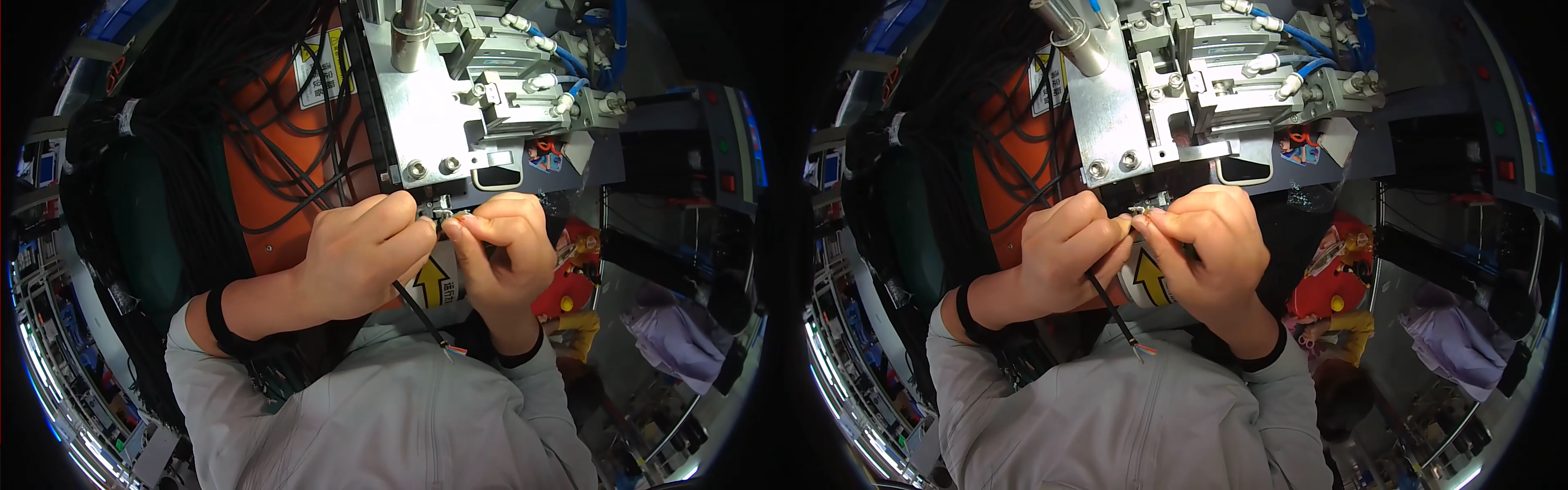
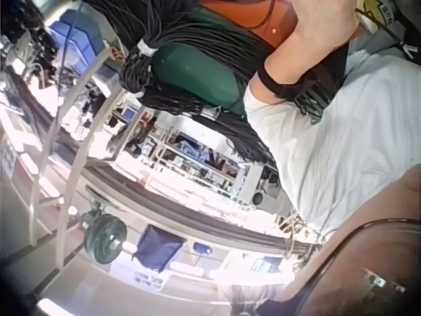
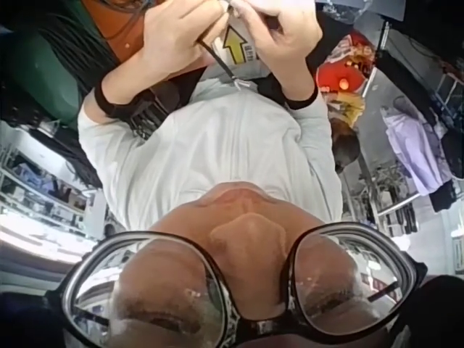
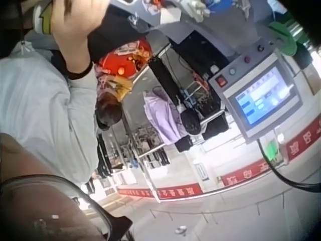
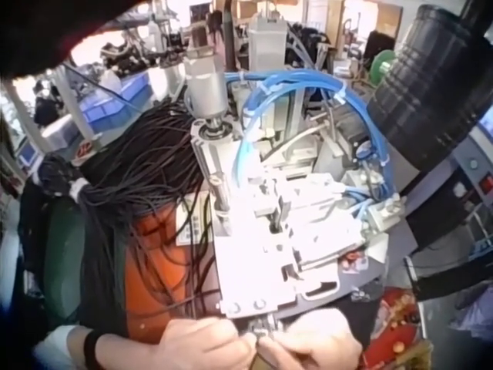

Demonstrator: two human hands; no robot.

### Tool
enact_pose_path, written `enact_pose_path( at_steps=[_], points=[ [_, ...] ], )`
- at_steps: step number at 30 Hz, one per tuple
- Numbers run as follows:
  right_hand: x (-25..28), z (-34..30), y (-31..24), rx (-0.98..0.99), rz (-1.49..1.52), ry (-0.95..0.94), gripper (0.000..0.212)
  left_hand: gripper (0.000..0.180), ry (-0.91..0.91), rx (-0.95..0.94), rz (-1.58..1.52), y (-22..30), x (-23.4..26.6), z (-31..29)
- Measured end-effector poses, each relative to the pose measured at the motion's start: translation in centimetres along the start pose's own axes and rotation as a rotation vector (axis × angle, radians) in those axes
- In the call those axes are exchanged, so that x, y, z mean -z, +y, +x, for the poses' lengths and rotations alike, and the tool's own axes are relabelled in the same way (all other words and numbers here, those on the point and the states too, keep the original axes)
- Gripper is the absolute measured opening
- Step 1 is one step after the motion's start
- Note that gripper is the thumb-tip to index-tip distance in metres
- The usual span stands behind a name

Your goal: The person picks up a bundle of cables, inserts the wire ends into a machine one by one, and then gathers the processed cables to set them aside before repeating the process with a new bundle.

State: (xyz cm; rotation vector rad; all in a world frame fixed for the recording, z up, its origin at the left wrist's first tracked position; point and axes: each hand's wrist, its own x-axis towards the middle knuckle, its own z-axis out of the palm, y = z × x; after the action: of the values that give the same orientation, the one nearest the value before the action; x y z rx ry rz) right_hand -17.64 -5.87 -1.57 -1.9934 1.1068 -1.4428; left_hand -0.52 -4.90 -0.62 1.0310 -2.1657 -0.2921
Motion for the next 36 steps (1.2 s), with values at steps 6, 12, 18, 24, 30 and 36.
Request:
enact_pose_path(
  at_steps=[6, 12, 18, 24, 30, 36],
  points=[
    [0.7, 0.4, -0.3, -0.087, -0.036, -0.132, 0.014, 0.014, 0.023, -0.115, 0.222, 0.0, 0.0, -0.2],
    [2.0, -0.1, 1.1, -0.703, 0.693, -0.211, 0.01, 0.019, 0.034, -0.107, 0.178, -0.2, -0.7, -0.2],
    [1.2, -0.4, 2.9, -0.346, 0.152, -0.233, 0.009, 0.031, -0.127, -0.12, 0.275, 0.6, -0.5, -0.4],
    [-0.1, -0.5, 2.5, -0.198, -0.166, -0.254, 0.005, 0.022, -0.25, -0.05, 0.445, 1.0, -0.6, -0.6],
    [-0.6, -1.1, 3.3, -0.153, -0.092, -0.173, 0.008, 0.019, -0.204, -0.009, 0.468, 1.2, -0.9, -0.5],
    [-0.8, -2.6, 4.4, -0.842, 0.526, -0.099, 0.007, 0.027, -0.161, -0.007, 0.385, 0.8, -1.1, -0.1]
  ],
)
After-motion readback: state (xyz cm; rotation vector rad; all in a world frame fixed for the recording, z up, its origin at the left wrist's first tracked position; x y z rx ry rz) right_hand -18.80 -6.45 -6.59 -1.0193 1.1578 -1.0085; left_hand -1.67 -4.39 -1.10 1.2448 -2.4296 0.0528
